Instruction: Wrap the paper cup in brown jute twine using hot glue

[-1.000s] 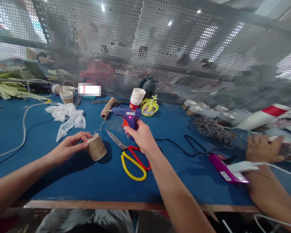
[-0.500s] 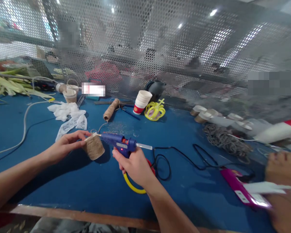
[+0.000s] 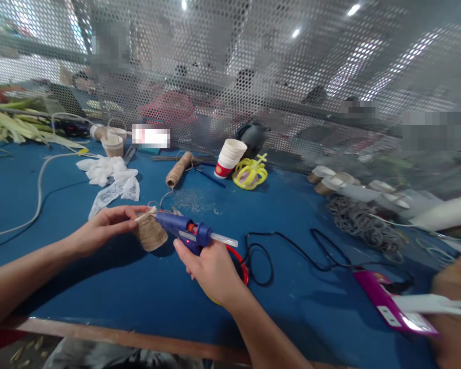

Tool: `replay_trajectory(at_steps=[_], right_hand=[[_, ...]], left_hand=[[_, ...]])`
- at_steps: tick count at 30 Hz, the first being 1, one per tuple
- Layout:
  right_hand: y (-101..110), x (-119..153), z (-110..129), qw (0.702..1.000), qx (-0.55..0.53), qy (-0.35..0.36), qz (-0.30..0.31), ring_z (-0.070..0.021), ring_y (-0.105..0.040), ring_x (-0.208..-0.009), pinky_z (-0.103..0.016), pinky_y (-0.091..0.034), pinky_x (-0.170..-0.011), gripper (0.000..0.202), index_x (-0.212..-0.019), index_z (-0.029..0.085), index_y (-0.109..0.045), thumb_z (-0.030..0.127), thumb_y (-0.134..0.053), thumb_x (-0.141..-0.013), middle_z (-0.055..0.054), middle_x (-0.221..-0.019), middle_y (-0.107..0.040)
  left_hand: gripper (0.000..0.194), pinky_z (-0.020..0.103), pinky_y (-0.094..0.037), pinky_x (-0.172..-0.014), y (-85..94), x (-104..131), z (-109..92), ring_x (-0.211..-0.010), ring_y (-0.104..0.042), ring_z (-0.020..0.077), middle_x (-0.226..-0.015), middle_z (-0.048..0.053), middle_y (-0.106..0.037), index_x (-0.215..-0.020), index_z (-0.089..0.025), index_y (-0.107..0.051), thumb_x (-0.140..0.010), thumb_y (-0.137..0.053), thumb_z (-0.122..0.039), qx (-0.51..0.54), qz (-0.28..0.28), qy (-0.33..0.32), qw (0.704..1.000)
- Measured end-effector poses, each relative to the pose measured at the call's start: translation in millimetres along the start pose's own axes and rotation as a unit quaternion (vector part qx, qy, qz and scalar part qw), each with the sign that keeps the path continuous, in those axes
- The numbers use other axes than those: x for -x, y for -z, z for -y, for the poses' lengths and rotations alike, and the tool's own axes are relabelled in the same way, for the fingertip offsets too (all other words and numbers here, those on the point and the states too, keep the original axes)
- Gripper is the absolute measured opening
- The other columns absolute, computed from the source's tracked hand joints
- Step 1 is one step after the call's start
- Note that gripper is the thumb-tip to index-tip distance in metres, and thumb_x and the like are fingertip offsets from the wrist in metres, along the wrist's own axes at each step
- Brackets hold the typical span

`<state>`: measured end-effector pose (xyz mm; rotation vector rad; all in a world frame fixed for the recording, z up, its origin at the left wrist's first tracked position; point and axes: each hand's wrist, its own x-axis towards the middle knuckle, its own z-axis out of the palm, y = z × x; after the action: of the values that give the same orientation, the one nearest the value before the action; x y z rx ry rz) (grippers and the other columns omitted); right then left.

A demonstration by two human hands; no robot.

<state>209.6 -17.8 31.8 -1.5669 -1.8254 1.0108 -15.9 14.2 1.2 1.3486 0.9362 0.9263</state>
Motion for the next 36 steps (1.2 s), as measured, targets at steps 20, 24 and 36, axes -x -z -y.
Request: replay_trajectory(at_steps=[20,24,36], right_hand=[[-8.3,10.0,0.8,0.997,0.034,0.069,-0.021,-0.0162,-0.055,-0.044,-0.026,-0.041,-0.041,0.020,-0.064,0.024,-0.058,0.036,-0.054,-0.078,0.003,-0.041,-0.051],[-7.1,8.4,-2.7,0.994,0.035,0.094,-0.030,-0.0179,-0.057,-0.047,-0.027,-0.041,-0.042,0.022,-0.059,0.025,-0.057,0.036,-0.054,-0.078,0.002,-0.040,-0.050],[-5.3,9.5,-1.3,0.994,0.063,0.075,-0.041,-0.0179,-0.056,-0.044,-0.027,-0.039,-0.040,0.019,-0.065,0.024,-0.060,0.037,-0.055,-0.078,0.002,-0.040,-0.051]], left_hand=[[0.026,0.039,-0.032,-0.102,-2.6,0.8,-2.1,-0.122,-0.046,0.0247,-0.122,0.010,-0.059,-0.068,-0.016,-0.058,-0.072,-0.063,-0.042,0.005,-0.010,0.007,1.000],[0.026,0.039,-0.032,-0.103,-3.0,0.8,-2.1,-0.122,-0.046,0.0256,-0.121,0.010,-0.059,-0.067,-0.016,-0.058,-0.071,-0.063,-0.041,0.003,-0.014,0.004,1.000],[0.020,0.040,-0.029,-0.104,-1.1,1.1,1.1,-0.122,-0.046,0.0246,-0.121,0.010,-0.059,-0.068,-0.016,-0.057,-0.075,-0.061,-0.034,0.002,-0.007,-0.005,1.000]])
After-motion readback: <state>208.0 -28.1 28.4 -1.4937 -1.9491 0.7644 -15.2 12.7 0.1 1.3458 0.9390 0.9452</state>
